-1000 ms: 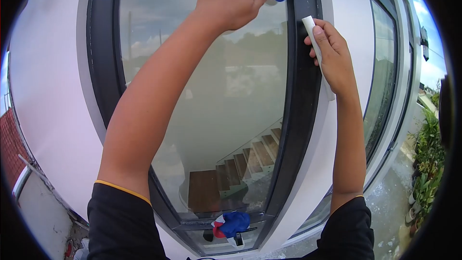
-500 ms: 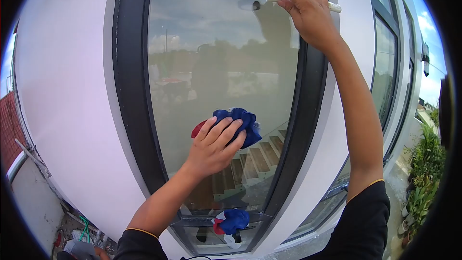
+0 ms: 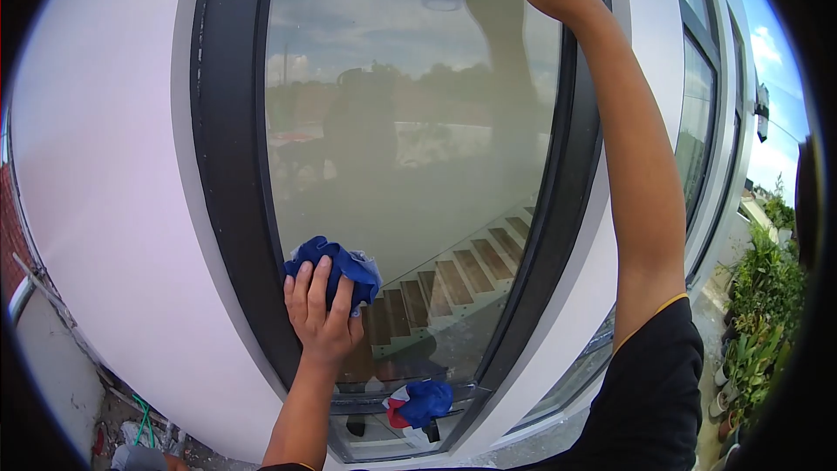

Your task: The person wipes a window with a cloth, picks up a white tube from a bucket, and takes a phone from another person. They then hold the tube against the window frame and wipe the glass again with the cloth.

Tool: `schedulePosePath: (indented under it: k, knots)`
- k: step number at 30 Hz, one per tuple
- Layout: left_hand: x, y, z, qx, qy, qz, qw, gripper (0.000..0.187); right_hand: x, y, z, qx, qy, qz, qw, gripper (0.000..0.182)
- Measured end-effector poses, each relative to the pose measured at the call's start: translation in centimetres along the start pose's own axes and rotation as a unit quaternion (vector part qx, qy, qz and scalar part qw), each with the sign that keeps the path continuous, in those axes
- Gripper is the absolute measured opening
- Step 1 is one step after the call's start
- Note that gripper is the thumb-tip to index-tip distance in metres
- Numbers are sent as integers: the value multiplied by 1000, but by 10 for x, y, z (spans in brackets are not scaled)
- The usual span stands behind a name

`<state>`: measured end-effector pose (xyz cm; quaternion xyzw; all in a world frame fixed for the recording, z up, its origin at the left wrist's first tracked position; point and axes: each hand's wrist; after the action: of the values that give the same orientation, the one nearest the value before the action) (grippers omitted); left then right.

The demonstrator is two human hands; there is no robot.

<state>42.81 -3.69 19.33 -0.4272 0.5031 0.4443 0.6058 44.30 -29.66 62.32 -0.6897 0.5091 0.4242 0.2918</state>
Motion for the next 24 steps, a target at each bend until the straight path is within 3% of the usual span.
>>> schedulePosePath:
  k: [5, 8, 11, 14, 17, 20, 24]
  knots:
    - [0, 0, 0, -1, 1, -2, 1000, 37, -3, 6, 4, 40, -11, 17, 999, 30]
    - [0, 0, -1, -2, 0, -2, 1000, 37, 6, 11, 15, 6, 40, -20, 999, 29]
    - [0, -1, 0, -4, 0, -2, 1000, 37, -6, 15, 10, 32, -27, 14, 999, 29]
    - [0, 1, 0, -3, 1, -2, 1000, 37, -4, 1, 7, 9, 58, -20, 998, 29]
    - [0, 1, -1, -3, 4, 0, 1000, 36, -9, 16, 7, 38, -31, 12, 999, 29]
    - [-1, 1, 0, -2, 2, -3, 1000, 36, 2, 17, 18, 34, 46, -34, 998, 28]
    - [-1, 0, -1, 1, 4, -6, 1000, 37, -4, 19, 8, 33, 8, 8, 999, 27]
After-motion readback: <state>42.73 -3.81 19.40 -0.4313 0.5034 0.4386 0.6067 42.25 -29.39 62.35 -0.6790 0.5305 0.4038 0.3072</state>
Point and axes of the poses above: each hand's wrist, its own x-axis away from the middle knuckle, its own y-axis out of the back of the hand, z = x × y, and after that the axes turned 5 degrees about -z, right-handed
